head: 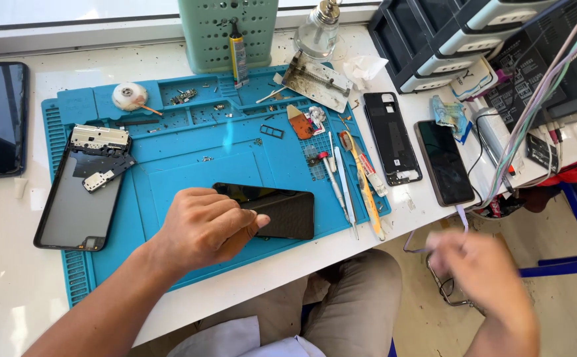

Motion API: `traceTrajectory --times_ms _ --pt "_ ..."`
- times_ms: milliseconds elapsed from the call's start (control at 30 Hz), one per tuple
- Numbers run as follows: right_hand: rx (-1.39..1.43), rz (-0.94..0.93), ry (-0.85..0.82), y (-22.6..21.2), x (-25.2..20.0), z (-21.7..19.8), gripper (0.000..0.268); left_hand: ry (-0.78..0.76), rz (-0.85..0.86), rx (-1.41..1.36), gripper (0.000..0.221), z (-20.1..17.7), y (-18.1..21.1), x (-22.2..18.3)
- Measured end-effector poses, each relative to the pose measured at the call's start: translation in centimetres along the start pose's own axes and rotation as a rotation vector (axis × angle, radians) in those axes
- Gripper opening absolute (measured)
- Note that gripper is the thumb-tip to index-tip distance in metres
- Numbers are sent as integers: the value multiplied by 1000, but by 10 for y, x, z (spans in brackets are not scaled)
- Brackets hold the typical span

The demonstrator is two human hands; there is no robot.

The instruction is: Repairing a mobile phone by cleaning the screen and disassembling internal components using a screwdriver and prying tools

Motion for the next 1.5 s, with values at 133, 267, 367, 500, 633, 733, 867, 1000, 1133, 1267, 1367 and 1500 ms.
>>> traceTrajectory --times_ms 133,267,367,500,633,733,867,1000,1133,1267,1367,1500 --pt "-284 -455 184 -166 45 -28 33 -13 15 -3 33 -1 -1 4" --pt "-671 -1041 258 -249 146 -7 53 109 9 28 32 -13 -2 1" --pt "-758 -817 137 -270 212 2 61 62 4 58 39 -15 -4 -2" --pt "-696 -479 -20 -286 222 8 54 8 -14 62 45 -6 -11 -6" --pt "-725 -468 -26 -274 246 8 39 18 -33 37 44 -3 -14 -8" --pt "-591 -553 41 -271 253 -3 29 23 -41 36 45 -3 -16 -9" --pt "-476 -1005 336 -309 204 -24 20 34 -52 21 44 -1 -18 -10" --pt "-602 -1408 558 -351 172 -30 27 34 -48 17 45 -1 -17 -8" --pt "-663 -1437 542 -378 191 -25 23 29 -50 19 44 -6 -16 -8" --pt "-860 -1411 588 -389 204 -8 24 46 -50 20 44 -5 -16 -12" --pt "-984 -1338 735 -393 197 0 28 45 -45 24 44 -4 -16 -13" --pt "-1108 -1315 831 -387 195 17 29 40 -42 17 44 -5 -16 -14"
Point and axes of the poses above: each hand's wrist, its own x-axis towards the middle knuckle, its own z-axis out of the palm, y = z × x, the point moved 8 cm from there along x, towards the middle knuckle, and after that the axes turned 14 degrees about -y, right-handed, at the moved point
